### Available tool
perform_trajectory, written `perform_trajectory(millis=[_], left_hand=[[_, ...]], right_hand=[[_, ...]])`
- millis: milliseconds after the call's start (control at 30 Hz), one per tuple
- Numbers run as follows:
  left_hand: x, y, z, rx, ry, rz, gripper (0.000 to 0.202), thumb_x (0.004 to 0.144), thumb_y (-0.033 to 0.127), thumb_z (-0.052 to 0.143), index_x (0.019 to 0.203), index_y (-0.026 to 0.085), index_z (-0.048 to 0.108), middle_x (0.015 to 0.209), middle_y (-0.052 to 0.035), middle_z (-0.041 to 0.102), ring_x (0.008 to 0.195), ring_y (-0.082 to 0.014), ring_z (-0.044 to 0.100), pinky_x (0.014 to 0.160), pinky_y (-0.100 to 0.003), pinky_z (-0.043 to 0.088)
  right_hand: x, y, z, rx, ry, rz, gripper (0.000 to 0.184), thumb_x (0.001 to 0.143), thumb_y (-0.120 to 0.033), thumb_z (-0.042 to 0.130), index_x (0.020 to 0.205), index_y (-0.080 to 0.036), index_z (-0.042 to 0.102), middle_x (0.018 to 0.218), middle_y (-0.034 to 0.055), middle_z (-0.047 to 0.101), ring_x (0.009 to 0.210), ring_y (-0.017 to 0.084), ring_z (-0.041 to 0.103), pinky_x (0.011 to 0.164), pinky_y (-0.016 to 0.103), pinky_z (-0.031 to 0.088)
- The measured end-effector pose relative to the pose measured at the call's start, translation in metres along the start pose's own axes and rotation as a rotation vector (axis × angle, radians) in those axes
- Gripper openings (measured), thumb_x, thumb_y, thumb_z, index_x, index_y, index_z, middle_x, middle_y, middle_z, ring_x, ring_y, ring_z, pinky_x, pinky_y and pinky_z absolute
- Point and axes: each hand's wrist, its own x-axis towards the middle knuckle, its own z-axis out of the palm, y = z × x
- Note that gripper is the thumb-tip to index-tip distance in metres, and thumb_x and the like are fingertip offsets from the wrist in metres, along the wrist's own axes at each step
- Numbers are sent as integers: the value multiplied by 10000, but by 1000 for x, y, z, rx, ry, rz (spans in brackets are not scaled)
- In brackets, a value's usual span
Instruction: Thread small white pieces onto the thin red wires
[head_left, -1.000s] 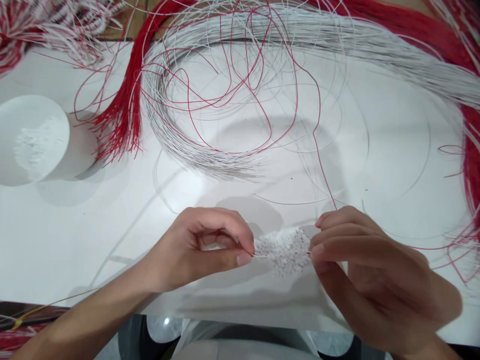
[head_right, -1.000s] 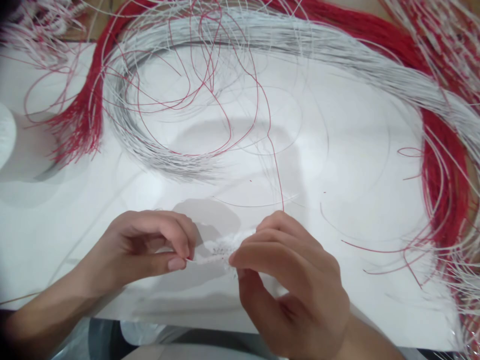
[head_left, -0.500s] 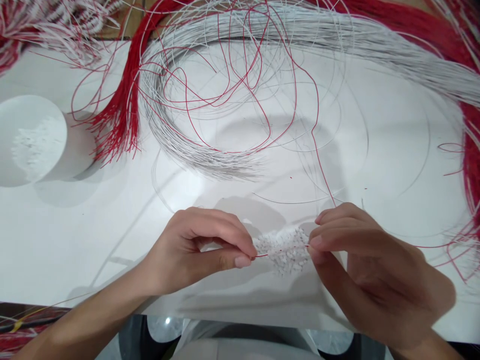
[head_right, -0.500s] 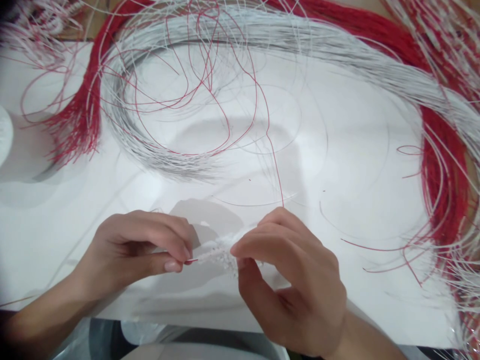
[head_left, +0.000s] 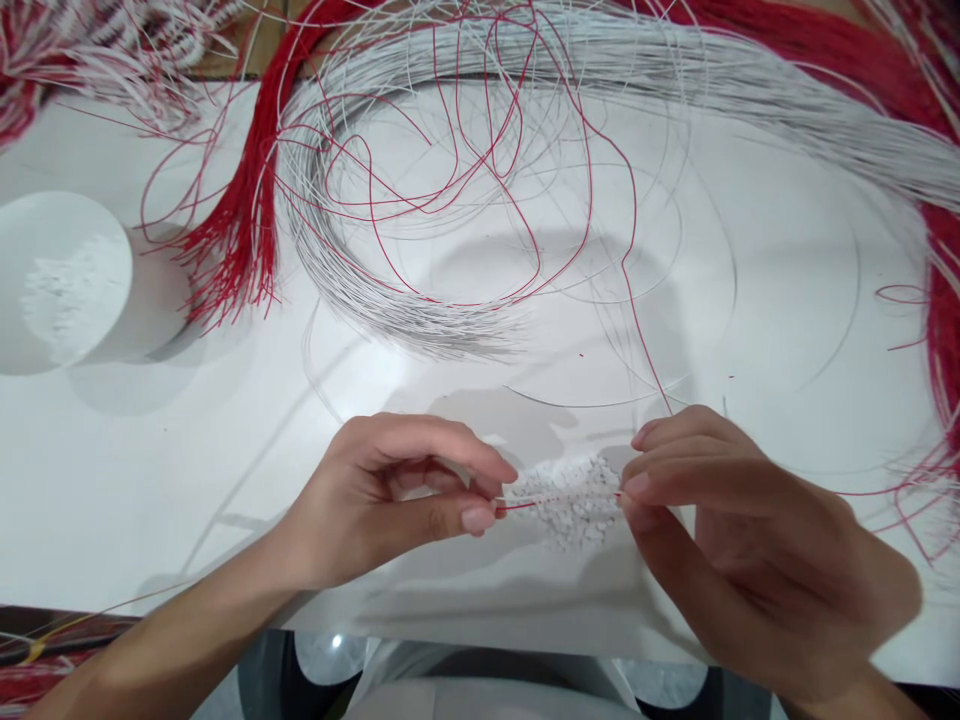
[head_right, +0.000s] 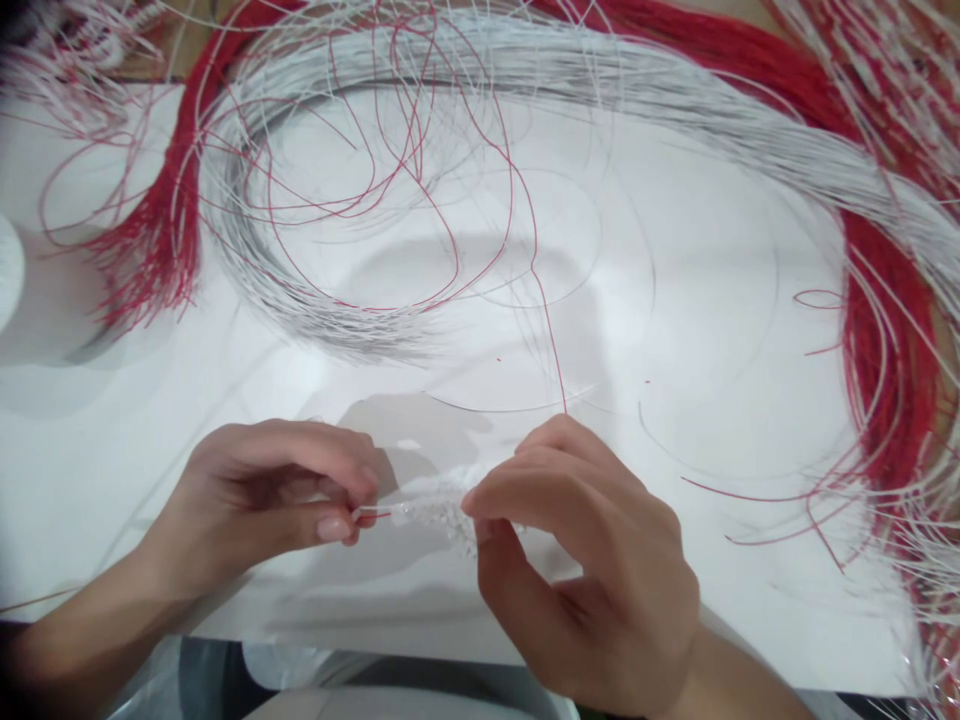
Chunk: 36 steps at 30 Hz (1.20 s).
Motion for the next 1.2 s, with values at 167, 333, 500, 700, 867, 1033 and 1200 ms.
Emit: perform_trajectory(millis=[167, 333, 500, 700, 867, 1033, 1200], left_hand=[[0, 0, -1, 6, -22, 24, 170, 711, 48, 713, 805, 186, 747, 732, -31, 692, 655, -122, 641, 567, -171, 536], [2, 1, -2, 1, -66, 33, 128, 745, 82, 696, 787, 185, 758, 722, -43, 680, 610, -114, 622, 538, -180, 524], [2, 1, -3, -6, -86, 29, 128, 760, 100, 688, 809, 193, 762, 739, -50, 680, 594, -116, 626, 545, -199, 535], [1, 0, -4, 40, -91, 54, 124, 768, 119, 688, 822, 201, 764, 737, -50, 685, 582, -113, 629, 527, -191, 525], [1, 1, -4, 63, -84, 49, 116, 757, 111, 696, 805, 194, 761, 730, -45, 688, 571, -111, 633, 522, -183, 531], [1, 2, -3, 78, -62, 46, 76, 747, 126, 709, 777, 178, 755, 726, -45, 689, 559, -107, 632, 511, -172, 533], [2, 4, -2, 73, -43, 30, 50, 723, 120, 723, 744, 161, 743, 703, -48, 686, 579, -118, 631, 509, -174, 529]], right_hand=[[1, -2, -1, 24, -36, -38, 315, 676, 80, 515, 903, -117, 610, 653, 18, 614, 585, 146, 547, 554, 354, 473], [3, -1, -3, 29, -42, -51, 310, 683, 87, 507, 905, -101, 612, 658, 17, 604, 586, 137, 553, 580, 360, 483], [3, -2, -3, 26, -37, -60, 312, 679, 85, 511, 909, -100, 612, 667, 19, 610, 587, 135, 555, 588, 361, 482], [3, -2, -4, 13, -52, -62, 306, 673, 83, 524, 905, -97, 610, 676, 17, 610, 575, 123, 550, 608, 367, 495], [4, -3, -3, -16, -23, -82, 306, 692, 60, 516, 915, -124, 615, 657, -4, 606, 553, 117, 536, 596, 358, 497], [1, -6, -1, -22, -21, -8, 305, 694, 56, 534, 914, -137, 622, 667, -1, 613, 563, 128, 549, 634, 375, 500], [-10, -6, 0, -72, 18, 110, 226, 733, -50, 614, 893, -210, 618, 679, -22, 626, 550, 128, 539, 668, 396, 501]])
